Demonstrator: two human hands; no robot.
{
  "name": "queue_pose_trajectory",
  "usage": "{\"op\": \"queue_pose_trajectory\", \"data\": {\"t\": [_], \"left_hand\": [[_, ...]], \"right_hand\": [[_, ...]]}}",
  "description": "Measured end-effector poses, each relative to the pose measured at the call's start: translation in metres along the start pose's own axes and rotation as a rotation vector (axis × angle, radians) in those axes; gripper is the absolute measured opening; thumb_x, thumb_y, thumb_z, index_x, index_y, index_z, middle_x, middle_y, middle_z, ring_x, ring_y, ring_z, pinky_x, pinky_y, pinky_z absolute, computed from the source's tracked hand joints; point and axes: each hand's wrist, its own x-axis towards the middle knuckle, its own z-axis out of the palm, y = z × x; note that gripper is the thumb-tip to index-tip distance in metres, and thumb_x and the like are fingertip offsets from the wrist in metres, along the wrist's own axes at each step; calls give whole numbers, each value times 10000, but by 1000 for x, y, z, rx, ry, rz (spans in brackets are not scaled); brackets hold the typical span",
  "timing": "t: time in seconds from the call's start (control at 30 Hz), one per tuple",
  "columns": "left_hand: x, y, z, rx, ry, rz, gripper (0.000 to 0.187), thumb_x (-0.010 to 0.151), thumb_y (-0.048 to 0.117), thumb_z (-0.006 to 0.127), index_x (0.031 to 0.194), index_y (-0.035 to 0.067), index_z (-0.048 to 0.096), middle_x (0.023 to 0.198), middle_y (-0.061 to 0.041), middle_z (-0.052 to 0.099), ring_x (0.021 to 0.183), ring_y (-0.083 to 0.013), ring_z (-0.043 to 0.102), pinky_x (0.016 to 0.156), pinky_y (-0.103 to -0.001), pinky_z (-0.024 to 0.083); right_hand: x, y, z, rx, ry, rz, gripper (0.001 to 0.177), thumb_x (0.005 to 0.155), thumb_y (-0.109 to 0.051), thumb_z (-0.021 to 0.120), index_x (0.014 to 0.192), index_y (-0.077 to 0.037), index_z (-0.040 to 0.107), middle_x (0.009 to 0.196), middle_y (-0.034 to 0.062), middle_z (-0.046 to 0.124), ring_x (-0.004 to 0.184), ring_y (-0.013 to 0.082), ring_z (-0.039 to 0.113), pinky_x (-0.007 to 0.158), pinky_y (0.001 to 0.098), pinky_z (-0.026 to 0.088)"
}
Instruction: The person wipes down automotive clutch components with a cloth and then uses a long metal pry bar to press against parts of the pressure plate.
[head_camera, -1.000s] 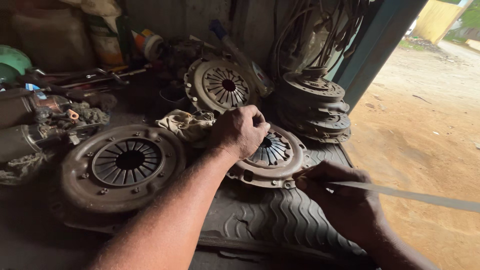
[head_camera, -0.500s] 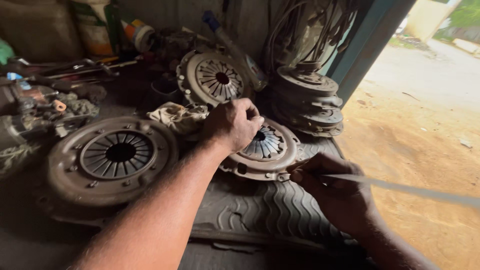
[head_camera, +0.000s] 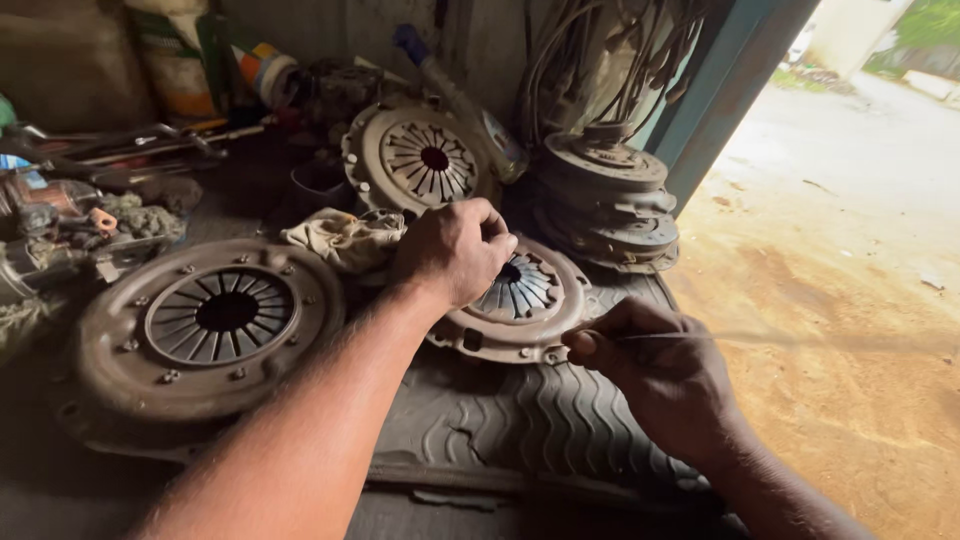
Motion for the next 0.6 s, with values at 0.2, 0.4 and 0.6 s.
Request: {"op": "queue_pose_trajectory", "data": {"t": [0.2, 0.4, 0.6], "left_hand": [[-1, 2, -2, -14, -9, -16, 242, 826, 367, 726, 911, 141, 752, 856, -103, 777, 855, -304, 745, 773, -425, 577], [3, 5, 0, -21, -5, -35, 226, 802, 351, 739, 880, 140, 755, 851, -94, 778, 849, -286, 748, 777, -413, 579], [4, 4, -2, -18, -20, -57, 232, 834, 374, 730, 882, 150, 760, 847, -80, 780, 837, -266, 755, 770, -401, 586]], "right_hand": [[1, 11, -16, 448, -16, -28, 157, 942, -116, 700, 957, 37, 731, 827, 126, 762, 760, 193, 729, 712, 351, 611], [5, 12, -15, 450, 93, 75, 149, 897, -76, 701, 983, 39, 663, 874, 143, 752, 784, 202, 743, 728, 364, 621], [3, 10, -10, 345, -33, 100, 99, 885, -24, 700, 934, 51, 657, 874, 122, 751, 848, 164, 718, 776, 321, 590]]}}
